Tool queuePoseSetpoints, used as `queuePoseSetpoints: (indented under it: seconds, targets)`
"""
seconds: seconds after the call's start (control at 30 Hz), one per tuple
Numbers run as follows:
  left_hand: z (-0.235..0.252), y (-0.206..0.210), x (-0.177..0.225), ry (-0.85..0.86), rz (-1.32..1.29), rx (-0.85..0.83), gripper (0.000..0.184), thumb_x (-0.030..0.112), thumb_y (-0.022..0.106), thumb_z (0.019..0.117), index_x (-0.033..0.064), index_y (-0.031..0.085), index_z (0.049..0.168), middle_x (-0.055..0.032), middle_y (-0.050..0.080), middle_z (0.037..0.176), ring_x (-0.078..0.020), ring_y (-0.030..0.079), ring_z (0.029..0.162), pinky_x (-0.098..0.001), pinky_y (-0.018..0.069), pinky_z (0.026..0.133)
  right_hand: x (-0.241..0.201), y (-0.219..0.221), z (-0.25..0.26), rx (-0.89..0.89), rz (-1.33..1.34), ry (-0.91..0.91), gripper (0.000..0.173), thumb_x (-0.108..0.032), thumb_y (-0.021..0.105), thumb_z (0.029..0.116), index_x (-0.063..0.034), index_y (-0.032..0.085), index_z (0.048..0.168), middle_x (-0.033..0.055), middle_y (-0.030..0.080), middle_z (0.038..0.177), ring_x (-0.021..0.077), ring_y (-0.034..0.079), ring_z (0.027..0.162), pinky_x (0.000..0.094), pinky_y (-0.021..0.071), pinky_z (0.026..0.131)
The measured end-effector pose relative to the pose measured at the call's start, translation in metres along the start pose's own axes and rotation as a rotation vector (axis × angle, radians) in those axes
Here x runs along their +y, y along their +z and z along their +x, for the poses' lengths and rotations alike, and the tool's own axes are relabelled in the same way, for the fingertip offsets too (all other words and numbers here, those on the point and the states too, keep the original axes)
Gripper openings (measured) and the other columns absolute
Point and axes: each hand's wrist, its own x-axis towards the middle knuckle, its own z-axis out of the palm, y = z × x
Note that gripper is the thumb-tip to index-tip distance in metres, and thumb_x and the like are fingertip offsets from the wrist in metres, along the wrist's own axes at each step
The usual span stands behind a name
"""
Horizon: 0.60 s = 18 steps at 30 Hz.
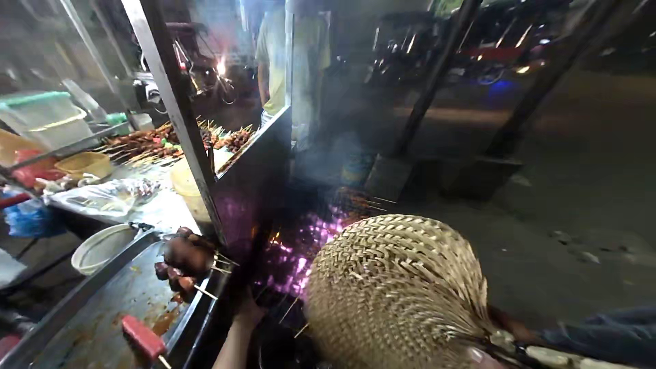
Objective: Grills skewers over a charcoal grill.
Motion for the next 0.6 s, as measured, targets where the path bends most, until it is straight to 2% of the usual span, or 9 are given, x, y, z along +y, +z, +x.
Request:
queuePoseSetpoints:
  seconds: [0.07, 0.1, 0.13, 0.2, 0.27, 0.3, 0.4, 0.53, 0.6]
  targets:
    - [-0.003, 0.003, 0.006, 0.028, 0.004, 0.027, 0.092, 0.029, 0.083, 0.0816, 0.0070, 0.035, 0.157, -0.0218, 0.046, 0.153, -0.0352, 0.048, 0.140, -0.0505, 0.0416, 0.114, -0.004, -0.001, 0.005, -0.084, -0.156, -0.129, 0.059, -0.014, 0.064, 0.0984, 0.0196, 0.044, 0.143, 0.0337, 0.052, 0.145, 0.0225, 0.055, 0.136, 0.0291, 0.0434, 0.115]
    - [-0.003, 0.005, 0.006, 0.031, -0.006, 0.025, 0.089, 0.027, 0.082, 0.0820, 0.0073, 0.036, 0.156, -0.0212, 0.049, 0.151, -0.0348, 0.051, 0.138, -0.0506, 0.0435, 0.113, -0.014, 0.002, 0.006, -0.113, -0.199, -0.138, 0.057, -0.009, 0.061, 0.0974, 0.0218, 0.044, 0.141, 0.0382, 0.049, 0.145, 0.0285, 0.053, 0.138, 0.0303, 0.0416, 0.116]
    - [-0.003, 0.005, 0.008, 0.031, -0.019, 0.016, 0.089, 0.025, 0.082, 0.0821, 0.0067, 0.036, 0.156, -0.0212, 0.050, 0.150, -0.0345, 0.052, 0.136, -0.0503, 0.0442, 0.112, -0.028, 0.006, 0.006, -0.126, -0.217, -0.098, 0.056, -0.005, 0.060, 0.0956, 0.0242, 0.042, 0.141, 0.0406, 0.048, 0.144, 0.0297, 0.053, 0.137, 0.0285, 0.0400, 0.116]
    - [-0.005, 0.003, 0.013, 0.022, -0.021, -0.014, 0.087, 0.022, 0.080, 0.0840, 0.0047, 0.034, 0.156, -0.0219, 0.051, 0.149, -0.0350, 0.053, 0.135, -0.0502, 0.0445, 0.112, -0.054, 0.012, 0.007, -0.105, -0.220, 0.000, 0.056, 0.002, 0.060, 0.0929, 0.0270, 0.040, 0.139, 0.0409, 0.051, 0.139, 0.0242, 0.055, 0.131, 0.0227, 0.0414, 0.111]
    - [-0.006, 0.002, 0.017, 0.015, 0.012, -0.038, 0.084, 0.022, 0.074, 0.0904, 0.0024, 0.029, 0.158, -0.0222, 0.049, 0.150, -0.0353, 0.052, 0.136, -0.0502, 0.0430, 0.113, -0.068, 0.013, 0.008, -0.098, -0.211, 0.056, 0.056, 0.005, 0.059, 0.0931, 0.0275, 0.038, 0.140, 0.0418, 0.049, 0.140, 0.0251, 0.055, 0.131, 0.0234, 0.0421, 0.111]
    - [-0.004, 0.003, 0.018, 0.013, 0.032, -0.028, 0.078, 0.022, 0.072, 0.0920, 0.0024, 0.033, 0.157, -0.0215, 0.051, 0.149, -0.0350, 0.053, 0.135, -0.0509, 0.0439, 0.112, -0.067, 0.013, 0.008, -0.104, -0.210, 0.048, 0.056, 0.005, 0.059, 0.0927, 0.0273, 0.038, 0.140, 0.0415, 0.049, 0.141, 0.0251, 0.055, 0.132, 0.0237, 0.0418, 0.111]
    - [-0.005, 0.007, 0.024, 0.003, 0.099, -0.018, 0.058, 0.018, 0.057, 0.1001, 0.0014, 0.039, 0.153, -0.0210, 0.052, 0.148, -0.0349, 0.055, 0.133, -0.0515, 0.0459, 0.109, -0.059, 0.010, 0.008, -0.134, -0.221, 0.023, 0.058, 0.001, 0.058, 0.0950, 0.0263, 0.036, 0.142, 0.0398, 0.049, 0.142, 0.0227, 0.054, 0.133, 0.0222, 0.0401, 0.112]
    - [-0.006, 0.013, 0.027, -0.037, 0.208, 0.037, 0.049, 0.020, 0.041, 0.1081, 0.0062, 0.038, 0.155, -0.0213, 0.055, 0.145, -0.0384, 0.059, 0.127, -0.0556, 0.0503, 0.102, -0.045, 0.007, 0.007, -0.125, -0.223, -0.007, 0.060, -0.003, 0.059, 0.0956, 0.0262, 0.036, 0.143, 0.0407, 0.048, 0.143, 0.0246, 0.053, 0.135, 0.0237, 0.0390, 0.114]
    - [-0.001, 0.011, 0.021, -0.024, 0.242, 0.054, 0.047, 0.022, 0.037, 0.1100, 0.0080, 0.040, 0.154, -0.0209, 0.058, 0.142, -0.0393, 0.061, 0.125, -0.0559, 0.0502, 0.102, -0.021, 0.002, 0.004, -0.084, -0.201, -0.081, 0.061, -0.011, 0.063, 0.0976, 0.0232, 0.040, 0.142, 0.0375, 0.050, 0.143, 0.0202, 0.054, 0.134, 0.0248, 0.0419, 0.113]
